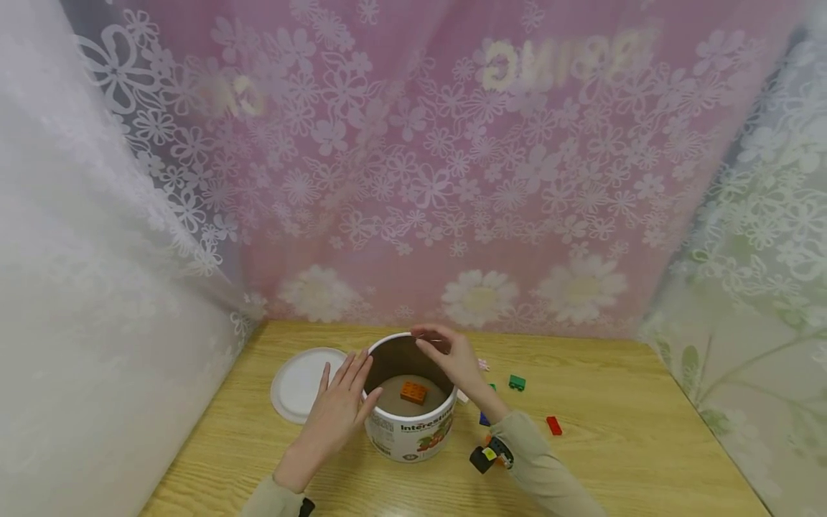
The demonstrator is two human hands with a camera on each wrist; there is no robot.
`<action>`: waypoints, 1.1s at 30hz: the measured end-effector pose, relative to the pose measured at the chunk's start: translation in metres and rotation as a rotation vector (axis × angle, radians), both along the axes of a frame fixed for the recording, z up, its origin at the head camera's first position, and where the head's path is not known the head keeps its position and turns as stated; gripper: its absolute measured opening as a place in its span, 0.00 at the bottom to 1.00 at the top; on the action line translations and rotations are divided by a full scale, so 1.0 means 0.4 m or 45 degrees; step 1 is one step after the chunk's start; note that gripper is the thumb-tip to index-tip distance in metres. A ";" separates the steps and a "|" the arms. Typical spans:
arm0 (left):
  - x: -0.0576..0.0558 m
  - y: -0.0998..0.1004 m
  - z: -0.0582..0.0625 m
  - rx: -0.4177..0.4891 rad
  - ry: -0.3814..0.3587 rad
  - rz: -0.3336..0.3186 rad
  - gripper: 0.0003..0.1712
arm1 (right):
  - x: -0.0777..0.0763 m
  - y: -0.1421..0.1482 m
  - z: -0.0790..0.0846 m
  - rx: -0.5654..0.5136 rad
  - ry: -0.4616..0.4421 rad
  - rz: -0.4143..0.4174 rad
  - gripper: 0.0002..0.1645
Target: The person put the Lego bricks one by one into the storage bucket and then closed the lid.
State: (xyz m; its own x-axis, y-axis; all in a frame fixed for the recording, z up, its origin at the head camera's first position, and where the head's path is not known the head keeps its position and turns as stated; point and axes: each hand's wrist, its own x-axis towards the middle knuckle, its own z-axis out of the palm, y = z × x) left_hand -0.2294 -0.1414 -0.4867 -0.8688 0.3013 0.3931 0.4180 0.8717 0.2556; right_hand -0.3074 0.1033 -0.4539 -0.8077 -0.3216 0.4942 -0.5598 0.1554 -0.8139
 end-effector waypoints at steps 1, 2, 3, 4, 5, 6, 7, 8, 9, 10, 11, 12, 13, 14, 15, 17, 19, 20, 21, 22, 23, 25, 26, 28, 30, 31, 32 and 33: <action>0.001 0.001 0.000 0.004 -0.001 0.001 0.36 | 0.003 0.006 0.004 -0.024 0.015 0.010 0.18; 0.001 0.001 0.000 0.009 -0.004 0.002 0.37 | 0.007 0.013 0.008 -0.044 0.026 0.020 0.18; 0.001 0.002 -0.001 0.014 -0.005 0.002 0.36 | 0.010 0.021 0.012 -0.064 0.035 0.031 0.19; 0.002 0.001 0.000 0.015 -0.004 0.003 0.37 | 0.012 0.029 0.015 -0.081 0.049 0.039 0.19; 0.002 0.001 0.000 0.012 -0.002 0.004 0.36 | 0.014 0.038 0.018 -0.097 0.061 0.041 0.19; 0.002 0.001 -0.001 0.008 0.000 0.005 0.37 | 0.016 0.048 0.019 -0.116 0.069 0.044 0.20; 0.003 0.001 -0.001 0.002 0.004 0.006 0.37 | 0.018 0.059 0.020 -0.132 0.070 0.044 0.20; 0.003 0.001 -0.002 -0.001 0.007 0.005 0.37 | 0.020 0.070 0.022 -0.146 0.077 0.039 0.20; 0.003 0.001 -0.002 -0.003 0.009 0.005 0.37 | 0.022 0.083 0.023 -0.170 0.076 0.036 0.21; 0.004 0.001 -0.002 -0.003 0.009 0.003 0.37 | 0.026 0.096 0.024 -0.195 0.061 0.033 0.21; 0.003 0.000 -0.003 -0.001 0.010 0.001 0.37 | 0.029 0.109 0.024 -0.218 0.053 0.026 0.21; 0.004 0.001 -0.002 0.001 0.008 0.000 0.37 | 0.032 0.123 0.025 -0.241 0.048 0.020 0.22; 0.004 0.001 -0.001 0.003 0.007 -0.001 0.37 | 0.034 0.138 0.025 -0.254 0.047 0.004 0.22; 0.004 0.001 -0.001 0.005 0.009 -0.002 0.37 | 0.036 0.153 0.023 -0.271 0.042 -0.011 0.22; 0.004 0.001 0.000 0.004 0.006 -0.003 0.37 | 0.038 0.168 0.021 -0.286 0.034 -0.025 0.22; 0.004 0.001 0.001 0.003 0.004 -0.006 0.37 | 0.042 0.201 0.016 -0.282 0.033 -0.066 0.23; 0.003 0.002 0.001 -0.003 0.008 -0.005 0.37 | 0.045 0.234 0.008 -0.272 0.012 -0.111 0.24; 0.002 0.002 0.001 -0.002 0.010 -0.006 0.37 | 0.047 0.250 0.004 -0.264 -0.002 -0.134 0.24; 0.002 0.003 0.001 -0.004 0.003 -0.006 0.37 | 0.050 0.266 0.001 -0.253 -0.013 -0.155 0.24; 0.002 0.003 0.002 -0.005 -0.001 -0.006 0.37 | 0.053 0.281 -0.002 -0.239 -0.024 -0.182 0.24; 0.002 0.003 0.002 -0.007 -0.005 -0.006 0.37 | 0.055 0.296 -0.006 -0.229 -0.031 -0.209 0.24; 0.003 0.004 0.004 -0.007 -0.015 -0.005 0.37 | 0.062 0.324 -0.013 -0.208 -0.042 -0.254 0.25; 0.003 0.003 0.003 -0.004 -0.020 -0.007 0.37 | 0.067 0.337 -0.016 -0.191 -0.046 -0.276 0.25; 0.002 0.003 0.003 -0.003 -0.021 -0.007 0.37 | 0.076 0.361 -0.024 -0.167 -0.046 -0.309 0.25; 0.002 0.002 0.000 0.003 -0.015 -0.005 0.37 | 0.085 0.383 -0.036 -0.141 -0.043 -0.329 0.26; 0.001 0.002 0.000 0.008 -0.016 -0.006 0.37 | 0.089 0.394 -0.044 -0.126 -0.039 -0.337 0.26; 0.000 0.001 -0.002 0.010 -0.013 -0.006 0.37 | 0.092 0.404 -0.053 -0.111 -0.029 -0.341 0.26; 0.000 0.002 -0.002 0.015 -0.012 -0.006 0.37 | 0.094 0.413 -0.062 -0.100 -0.015 -0.342 0.25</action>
State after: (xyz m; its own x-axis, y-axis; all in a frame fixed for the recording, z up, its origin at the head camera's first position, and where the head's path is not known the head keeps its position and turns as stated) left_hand -0.2294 -0.1406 -0.4875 -0.8710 0.3009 0.3884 0.4197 0.8667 0.2697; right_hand -0.2698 0.2685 -0.4788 -0.8647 -0.0557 0.4992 -0.4974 0.2331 -0.8356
